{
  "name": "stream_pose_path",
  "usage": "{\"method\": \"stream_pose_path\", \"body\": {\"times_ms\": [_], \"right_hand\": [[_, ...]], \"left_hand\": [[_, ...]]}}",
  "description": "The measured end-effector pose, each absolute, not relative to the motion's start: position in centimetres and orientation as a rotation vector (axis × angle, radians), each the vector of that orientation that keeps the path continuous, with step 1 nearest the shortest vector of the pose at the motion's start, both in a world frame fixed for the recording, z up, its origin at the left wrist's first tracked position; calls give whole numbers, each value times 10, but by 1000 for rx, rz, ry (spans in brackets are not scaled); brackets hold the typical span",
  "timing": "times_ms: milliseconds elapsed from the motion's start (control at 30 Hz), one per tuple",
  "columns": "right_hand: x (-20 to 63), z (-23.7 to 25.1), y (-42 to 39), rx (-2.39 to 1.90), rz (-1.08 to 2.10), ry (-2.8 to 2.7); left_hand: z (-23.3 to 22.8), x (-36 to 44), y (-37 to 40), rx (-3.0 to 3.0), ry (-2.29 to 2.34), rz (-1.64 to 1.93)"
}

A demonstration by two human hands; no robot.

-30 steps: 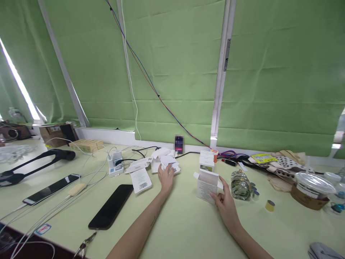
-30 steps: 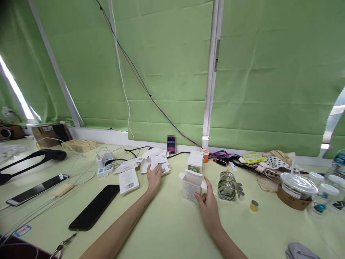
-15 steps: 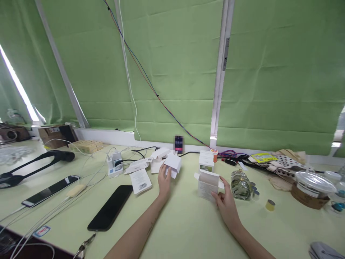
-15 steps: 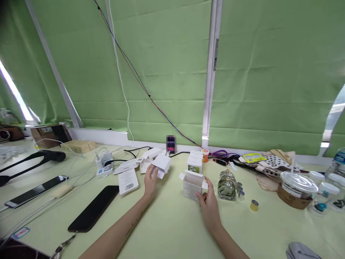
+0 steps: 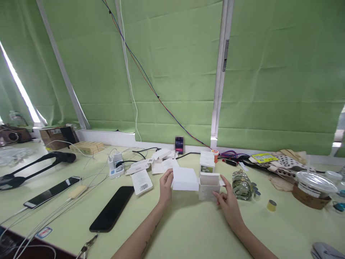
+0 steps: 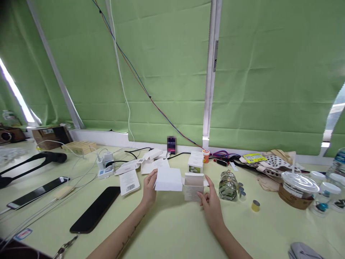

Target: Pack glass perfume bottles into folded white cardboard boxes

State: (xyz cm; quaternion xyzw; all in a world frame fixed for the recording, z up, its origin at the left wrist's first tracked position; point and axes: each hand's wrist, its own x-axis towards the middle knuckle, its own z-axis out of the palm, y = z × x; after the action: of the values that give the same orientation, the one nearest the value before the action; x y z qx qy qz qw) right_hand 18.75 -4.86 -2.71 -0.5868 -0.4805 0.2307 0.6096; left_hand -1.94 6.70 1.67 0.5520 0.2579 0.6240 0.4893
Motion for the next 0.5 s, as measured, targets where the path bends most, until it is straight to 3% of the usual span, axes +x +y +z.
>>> {"method": "stream_pose_path", "body": {"times_ms": [300, 500], "right_hand": [[186, -32, -47, -1391, 462, -1135], [188, -32, -50, -1364, 127, -1093]], "left_hand": [[23, -27, 78, 978, 614, 1522], [17, -18, 69, 995, 643, 1399]]}}
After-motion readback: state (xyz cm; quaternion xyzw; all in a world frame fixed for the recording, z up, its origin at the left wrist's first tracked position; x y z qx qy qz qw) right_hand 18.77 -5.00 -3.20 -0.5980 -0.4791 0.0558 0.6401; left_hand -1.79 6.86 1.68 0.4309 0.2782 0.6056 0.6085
